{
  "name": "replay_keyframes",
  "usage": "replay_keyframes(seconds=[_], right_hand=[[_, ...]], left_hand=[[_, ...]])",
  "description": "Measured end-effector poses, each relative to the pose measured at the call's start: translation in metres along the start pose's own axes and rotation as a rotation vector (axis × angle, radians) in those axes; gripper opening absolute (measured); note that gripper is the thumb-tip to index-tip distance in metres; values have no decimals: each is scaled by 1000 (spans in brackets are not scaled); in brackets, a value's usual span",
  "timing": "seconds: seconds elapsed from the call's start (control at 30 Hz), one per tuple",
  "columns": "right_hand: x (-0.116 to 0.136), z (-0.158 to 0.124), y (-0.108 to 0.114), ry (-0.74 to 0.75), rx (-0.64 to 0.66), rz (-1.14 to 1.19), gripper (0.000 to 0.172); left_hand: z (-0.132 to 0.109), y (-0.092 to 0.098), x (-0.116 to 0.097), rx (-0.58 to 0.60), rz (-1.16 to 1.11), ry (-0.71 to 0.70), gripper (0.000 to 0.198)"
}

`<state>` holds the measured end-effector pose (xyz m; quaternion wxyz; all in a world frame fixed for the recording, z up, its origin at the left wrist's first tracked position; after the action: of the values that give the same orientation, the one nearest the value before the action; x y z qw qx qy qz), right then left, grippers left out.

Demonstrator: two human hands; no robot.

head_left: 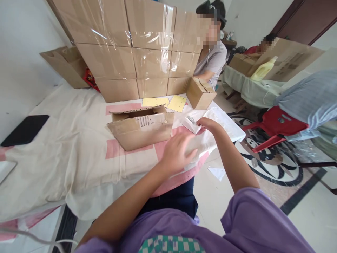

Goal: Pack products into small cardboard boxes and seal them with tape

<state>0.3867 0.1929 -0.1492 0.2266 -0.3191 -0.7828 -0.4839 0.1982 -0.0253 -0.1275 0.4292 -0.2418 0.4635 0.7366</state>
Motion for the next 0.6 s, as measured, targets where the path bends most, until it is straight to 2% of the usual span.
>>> replay_keyframes(seconds=[0.03, 0.1, 0.13, 0.2, 0.3, 0.43, 0.6], right_hand=[[3, -2, 0, 0, -8, -4, 33], [9, -6, 1, 9, -35, -7, 32], [12, -8, 2, 15, -49, -10, 30], [17, -10, 5, 23, -70, -21, 28], [15, -11, 10, 14, -81, -62, 21], [0, -10, 24, 8, -67, -123, 13], [-24, -14, 38, 38, -81, -134, 15]], left_hand=[[21, -31, 1, 48, 13, 25, 78], [65, -76, 20, 51, 71, 209, 116], [85, -91, 31, 50, 91, 272, 122], [113, -109, 52, 42, 105, 352, 126], [129, -117, 67, 21, 126, 294, 115], [123, -116, 70, -61, 164, 242, 98], [122, -120, 74, -95, 183, 208, 98]])
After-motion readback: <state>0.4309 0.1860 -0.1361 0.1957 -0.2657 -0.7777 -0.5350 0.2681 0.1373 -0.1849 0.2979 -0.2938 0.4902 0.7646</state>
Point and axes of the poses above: each hand's wrist, its own z-axis towards the middle knuckle, its own y-axis out of the back of the hand, x = y × z, the point moved 6 cm from there along z, towards the middle knuckle, and after that the axes turned 1 degree about -z, right-handed, at the moved point
